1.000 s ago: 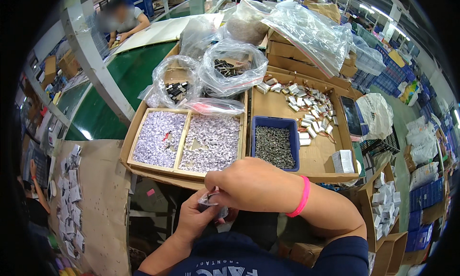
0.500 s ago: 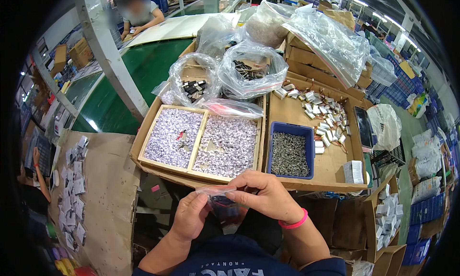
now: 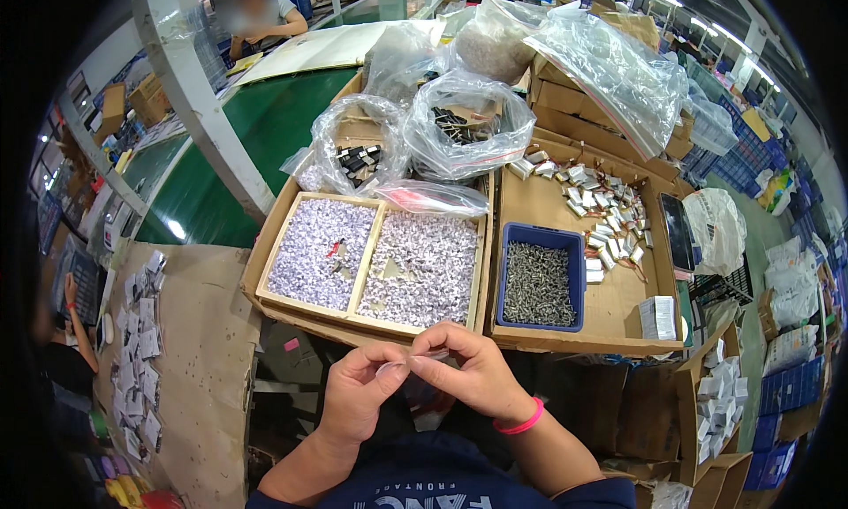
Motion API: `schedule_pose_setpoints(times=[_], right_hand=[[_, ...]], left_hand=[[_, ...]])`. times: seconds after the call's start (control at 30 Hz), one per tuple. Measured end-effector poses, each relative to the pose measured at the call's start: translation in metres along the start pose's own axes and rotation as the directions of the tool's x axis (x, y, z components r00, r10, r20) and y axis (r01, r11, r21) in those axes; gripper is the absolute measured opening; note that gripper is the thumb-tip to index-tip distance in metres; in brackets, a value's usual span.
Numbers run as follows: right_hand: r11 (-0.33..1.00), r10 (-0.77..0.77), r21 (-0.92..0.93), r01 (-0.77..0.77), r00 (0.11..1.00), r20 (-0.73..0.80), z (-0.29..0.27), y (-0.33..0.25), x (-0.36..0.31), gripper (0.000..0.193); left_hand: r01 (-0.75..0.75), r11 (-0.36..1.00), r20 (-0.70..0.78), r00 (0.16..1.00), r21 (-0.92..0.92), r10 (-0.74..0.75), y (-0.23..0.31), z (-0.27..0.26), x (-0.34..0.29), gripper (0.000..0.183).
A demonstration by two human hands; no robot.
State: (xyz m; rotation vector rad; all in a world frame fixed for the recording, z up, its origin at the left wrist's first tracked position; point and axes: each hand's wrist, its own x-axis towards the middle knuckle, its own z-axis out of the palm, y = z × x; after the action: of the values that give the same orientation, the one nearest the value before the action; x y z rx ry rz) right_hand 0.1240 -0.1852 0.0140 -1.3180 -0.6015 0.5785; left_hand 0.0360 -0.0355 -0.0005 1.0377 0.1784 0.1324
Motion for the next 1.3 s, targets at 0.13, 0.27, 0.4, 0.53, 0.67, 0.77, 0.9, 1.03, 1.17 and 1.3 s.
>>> schedule_pose_setpoints(times=[0.13, 0.27, 0.4, 0.53, 0.67, 0.77, 0.9, 1.03, 1.17, 1.3], right_hand=[[0.996, 0.086, 0.031, -0.086, 0.996, -0.015, 0.005, -0.002, -0.002, 0.019], [0.988, -0.028, -0.152, 0.016, 0.997, -0.077, 0.012, -0.001, 0.001, 0.022], [0.996, -0.075, -0.057, 0.066, 0.978, -0.193, 0.021, 0.006, 0.006, 0.022], [0.991, -0.119, -0.086, 0.098, 0.952, -0.283, 0.025, 0.013, 0.004, 0.022], [0.991, -0.079, 0.074, 0.109, 0.940, -0.331, 0.032, 0.013, 0.003, 0.018], [0.943, -0.005, 0.315, 0.106, 0.952, -0.305, 0.034, 0.007, 0.004, 0.019], [0.887, 0.206, 0.447, -0.117, 0.966, -0.155, 0.030, -0.003, 0.001, 0.019], [0.977, 0.103, 0.208, -0.053, 0.965, -0.240, 0.032, 0.000, 0.001, 0.011], [0.968, 0.032, 0.248, 0.026, 0.973, -0.227, 0.030, 0.006, 0.000, 0.011], [0.924, 0.148, 0.375, -0.081, 0.977, -0.155, 0.024, 0.004, -0.001, 0.012]], left_hand=[[-0.054, 0.996, -0.037, 0.998, -0.071, 0.051, 0.001, 0.002, 0.004, 0.010], [-0.283, 0.932, 0.010, 0.957, 0.227, 0.289, -0.001, 0.005, 0.006, 0.010], [-0.383, 0.833, 0.019, 0.912, 0.400, 0.410, -0.004, 0.008, 0.006, 0.012], [-0.452, 0.741, 0.043, 0.865, 0.496, 0.499, -0.006, 0.009, 0.004, 0.013], [-0.518, 0.719, 0.043, 0.824, 0.464, 0.565, -0.011, 0.009, 0.006, 0.012], [-0.510, 0.787, 0.004, 0.840, 0.348, 0.543, -0.015, 0.009, 0.008, 0.011], [-0.488, 0.835, -0.065, 0.853, 0.254, 0.518, -0.016, 0.008, 0.007, 0.011], [-0.529, 0.779, -0.021, 0.823, 0.338, 0.568, -0.016, 0.009, 0.007, 0.012], [-0.579, 0.723, 0.017, 0.785, 0.377, 0.620, -0.015, 0.010, 0.009, 0.011], [-0.537, 0.784, -0.020, 0.821, 0.312, 0.571, -0.014, 0.010, 0.008, 0.009]])
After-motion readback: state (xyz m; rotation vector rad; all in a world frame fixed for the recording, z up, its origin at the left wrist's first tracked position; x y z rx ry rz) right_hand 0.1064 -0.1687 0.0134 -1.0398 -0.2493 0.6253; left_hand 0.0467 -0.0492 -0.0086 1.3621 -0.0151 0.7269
